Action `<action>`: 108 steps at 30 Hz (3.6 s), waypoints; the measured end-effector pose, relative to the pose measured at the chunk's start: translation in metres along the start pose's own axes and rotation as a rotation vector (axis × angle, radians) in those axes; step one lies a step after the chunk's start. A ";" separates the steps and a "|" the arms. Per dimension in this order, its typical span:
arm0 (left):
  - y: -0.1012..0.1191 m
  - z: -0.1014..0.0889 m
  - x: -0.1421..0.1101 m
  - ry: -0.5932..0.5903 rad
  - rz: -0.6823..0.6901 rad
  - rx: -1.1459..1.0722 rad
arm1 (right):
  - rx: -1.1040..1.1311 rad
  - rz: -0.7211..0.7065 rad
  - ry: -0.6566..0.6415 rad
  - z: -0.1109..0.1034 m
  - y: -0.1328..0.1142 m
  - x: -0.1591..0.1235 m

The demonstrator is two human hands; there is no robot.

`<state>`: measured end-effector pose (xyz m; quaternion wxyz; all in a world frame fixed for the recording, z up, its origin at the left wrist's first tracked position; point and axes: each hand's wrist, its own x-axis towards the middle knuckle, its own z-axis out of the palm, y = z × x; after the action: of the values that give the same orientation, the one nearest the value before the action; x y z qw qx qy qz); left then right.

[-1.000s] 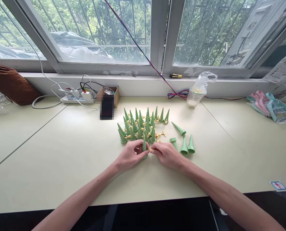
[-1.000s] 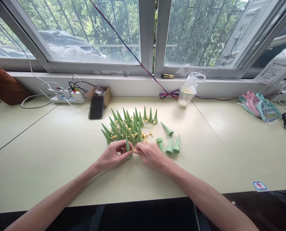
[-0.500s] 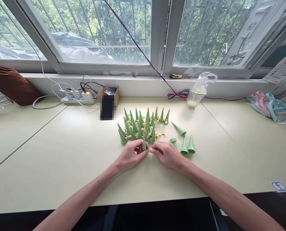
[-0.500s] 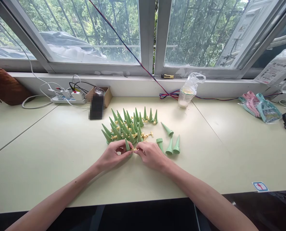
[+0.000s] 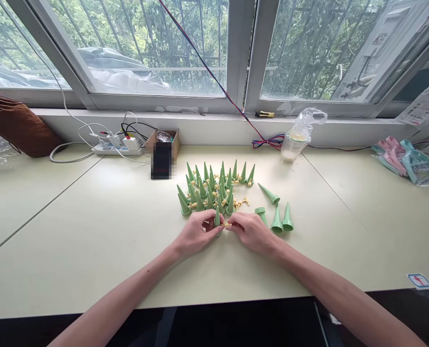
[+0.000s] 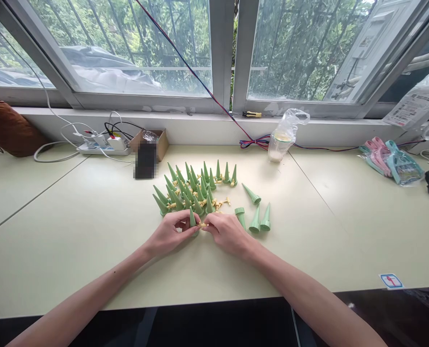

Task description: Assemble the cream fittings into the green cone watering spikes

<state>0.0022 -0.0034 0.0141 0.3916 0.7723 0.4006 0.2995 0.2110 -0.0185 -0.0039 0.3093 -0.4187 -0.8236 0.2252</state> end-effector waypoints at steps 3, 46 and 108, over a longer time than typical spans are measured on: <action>-0.001 0.000 0.000 0.000 0.006 0.008 | -0.035 -0.017 -0.007 0.000 0.001 0.000; -0.004 0.001 0.000 0.054 0.060 0.114 | -0.038 0.063 -0.001 0.001 0.001 0.001; -0.006 0.001 -0.004 0.179 0.154 0.260 | 0.056 -0.031 0.508 -0.015 -0.007 0.003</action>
<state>-0.0020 -0.0047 0.0078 0.2270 0.8151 0.4089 0.3418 0.2159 -0.0181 0.0118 0.5213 -0.4403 -0.7193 0.1305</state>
